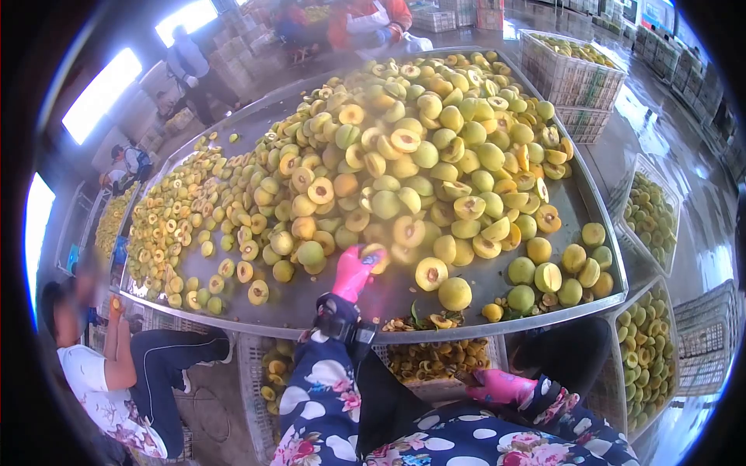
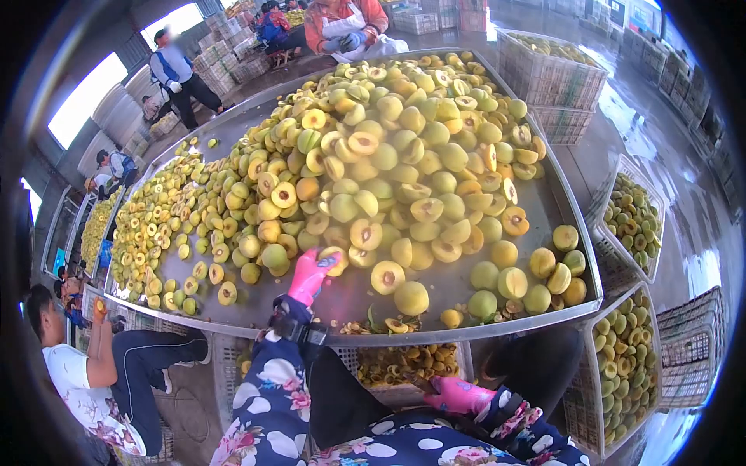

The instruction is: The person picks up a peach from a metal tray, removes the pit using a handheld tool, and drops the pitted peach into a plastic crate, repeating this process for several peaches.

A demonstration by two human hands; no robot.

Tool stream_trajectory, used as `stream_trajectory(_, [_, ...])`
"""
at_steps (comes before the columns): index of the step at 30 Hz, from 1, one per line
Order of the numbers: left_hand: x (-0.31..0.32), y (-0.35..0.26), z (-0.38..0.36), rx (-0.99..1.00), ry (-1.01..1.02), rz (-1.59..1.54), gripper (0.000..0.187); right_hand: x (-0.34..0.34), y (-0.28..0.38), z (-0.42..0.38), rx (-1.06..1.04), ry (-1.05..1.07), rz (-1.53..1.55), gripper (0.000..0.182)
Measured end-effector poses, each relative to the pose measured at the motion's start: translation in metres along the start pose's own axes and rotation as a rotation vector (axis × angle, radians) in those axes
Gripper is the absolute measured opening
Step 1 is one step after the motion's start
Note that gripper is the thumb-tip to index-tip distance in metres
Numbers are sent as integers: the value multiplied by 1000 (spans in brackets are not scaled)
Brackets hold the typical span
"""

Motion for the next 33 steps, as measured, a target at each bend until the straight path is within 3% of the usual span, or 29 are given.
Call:
stream_trajectory(2, [3,11,-17,-65,-2,-425,38,2,4,-9,-29,90,238,32])
stream_trajectory(6, [15,-13,-67,-122,27,-779,31,-5,30,-39,-182,199,615,26])
stream_trajectory(11, [51,-36,-126,-198,118,-1130,26,-18,72,-82,-260,117,652,33])
stream_trajectory(14, [67,-49,-157,-226,80,-1202,28,-16,86,-95,-294,81,599,33])
stream_trajectory(22, [85,-56,-189,-146,251,-1131,36,-7,80,-96,-351,-38,474,30])
stream_trajectory(27, [94,-50,-199,-286,95,-1220,38,-2,81,-100,-366,-118,449,31])
stream_trajectory(33, [97,-60,-205,-300,32,-1254,33,-5,84,-105,-394,-407,164,29])
Point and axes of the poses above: each hand's wrist, its own z-axis towards the middle knuckle, its own x-axis out of the palm, y = z × x, the point moved 6 cm from there along z, towards the middle knuckle, and after that the axes turned 14 degrees about x, right-handed, at the moved point
